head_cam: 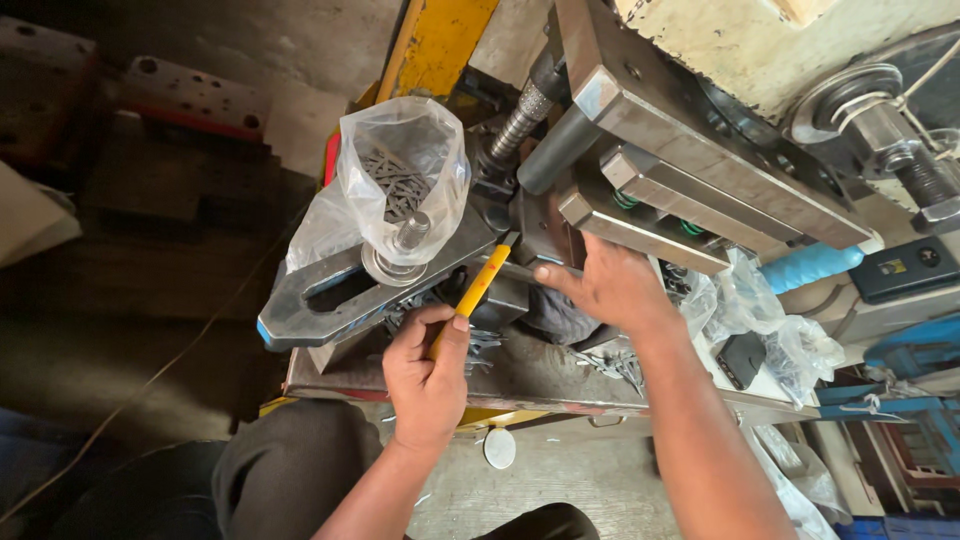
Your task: The person operates a hydraulic press machine in a workshop, repeatedly placing small metal pieces into the press die and using a yellow tool to assist with positioning and removal. The person collects the processed metal pieces into a plastic bag.
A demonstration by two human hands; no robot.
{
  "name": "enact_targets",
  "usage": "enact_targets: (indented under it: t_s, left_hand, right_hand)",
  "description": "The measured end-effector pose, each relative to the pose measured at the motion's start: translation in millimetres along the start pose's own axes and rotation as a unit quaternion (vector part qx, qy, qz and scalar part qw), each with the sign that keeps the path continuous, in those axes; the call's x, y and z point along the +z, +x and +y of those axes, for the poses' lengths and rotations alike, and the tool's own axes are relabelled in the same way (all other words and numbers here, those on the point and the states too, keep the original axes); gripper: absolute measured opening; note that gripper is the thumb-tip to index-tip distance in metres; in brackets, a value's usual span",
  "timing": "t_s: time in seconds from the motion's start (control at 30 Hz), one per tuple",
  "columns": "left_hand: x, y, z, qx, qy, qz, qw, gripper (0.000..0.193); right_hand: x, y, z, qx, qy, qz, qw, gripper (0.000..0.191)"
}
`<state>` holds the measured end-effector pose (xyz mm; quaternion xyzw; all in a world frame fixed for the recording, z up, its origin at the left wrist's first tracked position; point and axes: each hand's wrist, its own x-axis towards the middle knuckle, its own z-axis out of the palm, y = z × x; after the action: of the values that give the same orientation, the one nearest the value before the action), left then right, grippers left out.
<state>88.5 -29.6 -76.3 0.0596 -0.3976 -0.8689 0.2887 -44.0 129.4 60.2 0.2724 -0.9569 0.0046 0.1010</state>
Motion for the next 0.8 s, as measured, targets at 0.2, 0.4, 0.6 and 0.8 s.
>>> enact_targets:
  t_s: [0.2,0.4,0.6,0.8]
  left_hand:
    - [-0.6,1.0,1.2,0.012,0.016,0.003,1.0,0.009]
    - [-0.9,0.6,1.9,0.019,-0.006,0.0,1.0,0.008]
    - [-0.9,-0.6,2.2,0.024,0.016,0.005,1.0,0.006]
    - [-1.5,-0.6,1.5,0.023,0.009,0.002,1.0,0.005]
  right_hand:
    - [9.1,-2.4,19.0,-0.027,0.004,0.024,0.999,0.096]
    - [5.8,-10.0,14.8,-0.047,0.06,0.051,0.996,0.097]
    - [7.2,-8.3,16.8,-0.036,0.06,0.065,0.995,0.102]
    - [14.4,-3.7,22.2,-0.072,0.03,0.07,0.995,0.107]
